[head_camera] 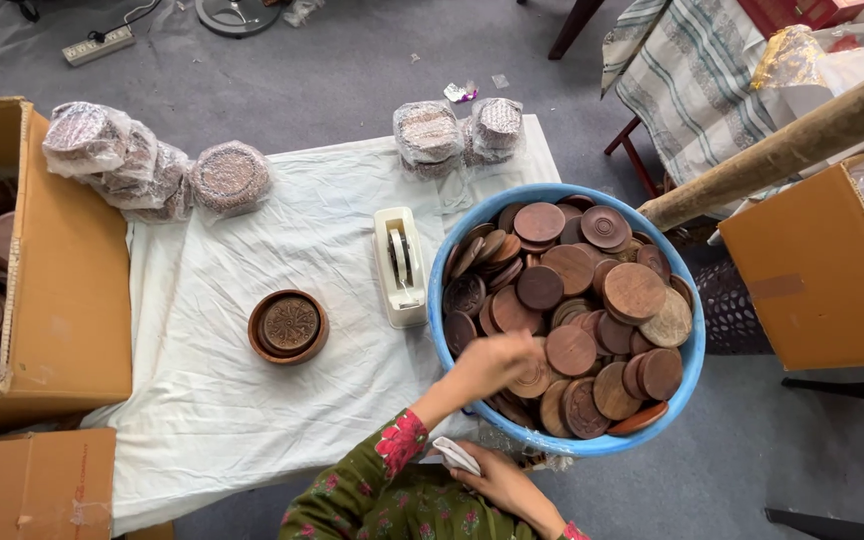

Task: The person wipes the inside and outside of a small wooden bowl with a white cloth. They then pick up several small, round wooden discs from a blue basin, wipe each one with the cloth, and place them into the bowl.

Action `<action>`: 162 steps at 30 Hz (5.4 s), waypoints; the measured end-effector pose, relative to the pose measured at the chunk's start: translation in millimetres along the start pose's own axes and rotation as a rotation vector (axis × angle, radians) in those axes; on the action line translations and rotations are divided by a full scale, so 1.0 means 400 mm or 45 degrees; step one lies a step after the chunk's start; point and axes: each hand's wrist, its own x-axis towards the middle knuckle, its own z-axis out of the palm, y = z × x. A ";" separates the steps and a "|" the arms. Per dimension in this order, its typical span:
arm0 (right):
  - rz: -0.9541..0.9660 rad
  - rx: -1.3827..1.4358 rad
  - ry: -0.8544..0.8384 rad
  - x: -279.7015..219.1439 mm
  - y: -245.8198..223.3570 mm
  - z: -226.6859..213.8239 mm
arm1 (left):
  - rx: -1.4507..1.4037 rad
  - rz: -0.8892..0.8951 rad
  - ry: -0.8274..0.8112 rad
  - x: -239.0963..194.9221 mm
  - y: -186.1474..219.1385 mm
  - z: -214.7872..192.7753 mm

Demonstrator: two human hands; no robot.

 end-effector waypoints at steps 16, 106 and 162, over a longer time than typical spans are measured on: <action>-0.037 -0.013 -0.038 -0.002 0.007 0.001 | 0.524 -0.436 0.190 0.033 0.060 -0.087; -0.400 0.965 2.106 -0.246 0.154 -0.307 | 0.714 0.251 -0.241 0.210 -0.073 -0.048; -0.354 1.041 2.002 -0.239 0.183 -0.322 | 0.889 0.374 -1.007 0.157 0.185 0.140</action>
